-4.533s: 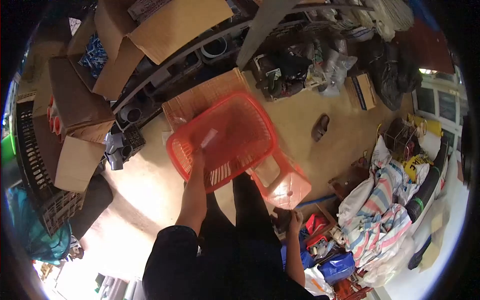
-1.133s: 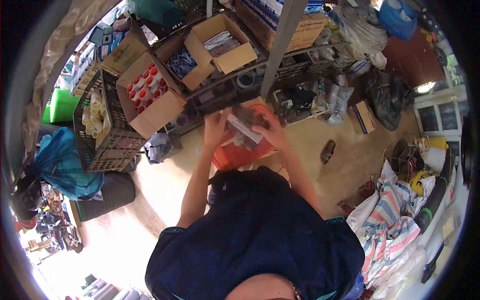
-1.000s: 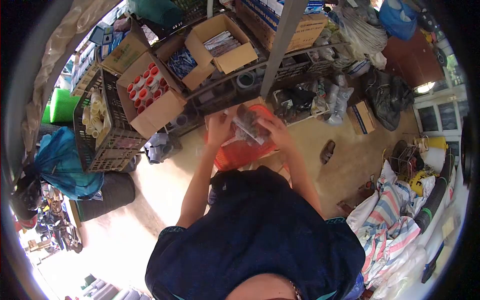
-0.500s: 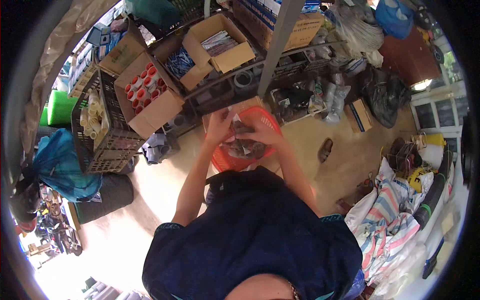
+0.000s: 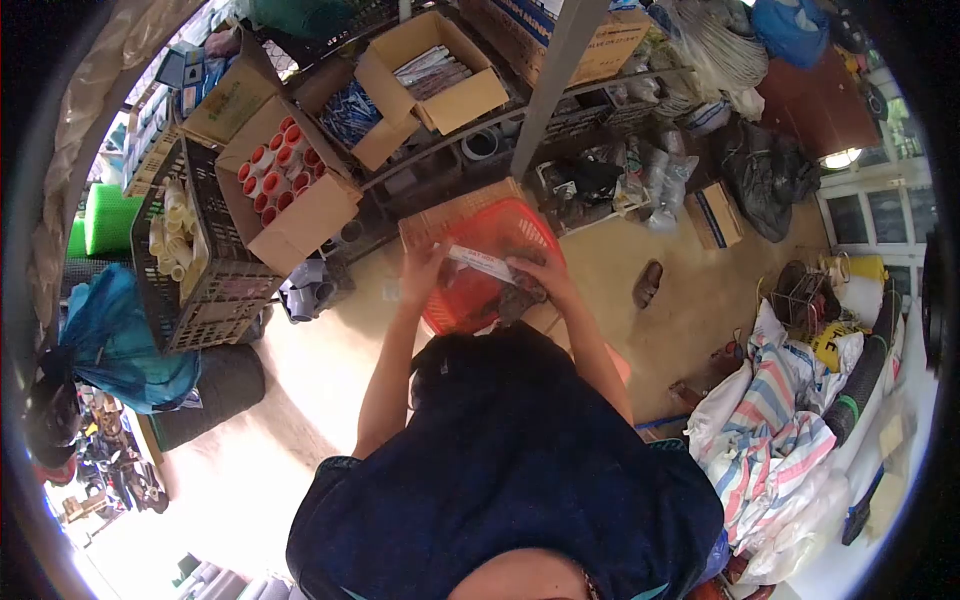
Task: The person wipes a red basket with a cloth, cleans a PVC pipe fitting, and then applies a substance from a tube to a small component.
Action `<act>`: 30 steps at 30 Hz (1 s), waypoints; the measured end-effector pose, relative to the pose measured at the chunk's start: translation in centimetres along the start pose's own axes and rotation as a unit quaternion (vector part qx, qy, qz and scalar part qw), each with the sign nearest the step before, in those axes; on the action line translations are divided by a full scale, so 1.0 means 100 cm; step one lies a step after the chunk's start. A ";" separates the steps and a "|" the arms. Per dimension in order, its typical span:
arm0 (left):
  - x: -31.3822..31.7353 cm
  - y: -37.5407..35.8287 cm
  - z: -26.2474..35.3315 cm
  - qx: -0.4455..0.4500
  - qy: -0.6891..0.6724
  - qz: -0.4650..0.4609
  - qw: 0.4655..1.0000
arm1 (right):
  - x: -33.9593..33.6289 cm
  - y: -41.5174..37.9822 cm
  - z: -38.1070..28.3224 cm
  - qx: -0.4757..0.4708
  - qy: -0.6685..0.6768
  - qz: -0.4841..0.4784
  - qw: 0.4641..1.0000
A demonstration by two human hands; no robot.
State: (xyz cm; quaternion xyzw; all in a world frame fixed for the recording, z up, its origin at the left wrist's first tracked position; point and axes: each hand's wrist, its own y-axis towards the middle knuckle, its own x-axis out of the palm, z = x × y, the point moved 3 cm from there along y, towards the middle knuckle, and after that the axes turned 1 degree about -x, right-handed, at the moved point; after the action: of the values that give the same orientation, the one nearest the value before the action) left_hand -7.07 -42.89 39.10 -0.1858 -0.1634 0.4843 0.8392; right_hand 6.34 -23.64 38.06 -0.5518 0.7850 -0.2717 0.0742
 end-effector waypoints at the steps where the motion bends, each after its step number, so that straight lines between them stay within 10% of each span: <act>1: -0.006 0.003 -0.001 0.000 0.002 0.001 1.000 | 0.003 -0.005 -0.006 0.000 0.002 -0.001 1.000; 7: -0.006 -0.006 0.021 0.055 -0.015 -0.030 0.998 | -0.013 0.009 0.016 -0.049 0.020 0.142 0.989; 12: 0.017 -0.032 0.033 0.024 0.128 -0.030 0.991 | -0.008 -0.012 -0.031 -0.208 -0.231 0.392 0.866; 16: 0.018 -0.031 0.018 0.048 0.176 -0.085 0.980 | -0.045 -0.003 -0.037 -0.293 -0.112 0.511 0.800; 18: 0.012 -0.022 0.004 0.025 0.022 -0.038 0.999 | -0.064 0.012 -0.026 -0.231 0.078 0.453 0.858; 22: 0.005 -0.010 -0.010 0.065 -0.018 0.034 0.997 | 0.036 -0.030 -0.061 -0.262 -0.143 0.082 0.951; 24: -0.007 0.009 -0.035 0.130 -0.032 0.071 0.988 | 0.073 -0.048 -0.064 -0.430 -0.473 0.067 0.766; 30: -0.005 -0.012 -0.003 -0.100 0.033 -0.036 0.994 | 0.051 -0.013 0.001 -0.374 -0.519 0.028 0.768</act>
State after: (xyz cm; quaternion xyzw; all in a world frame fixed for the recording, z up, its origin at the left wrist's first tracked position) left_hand -6.23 -43.96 39.35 -0.2785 -0.1901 0.4282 0.8384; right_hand 5.57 -28.62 39.54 -0.5705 0.6818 0.3730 0.2656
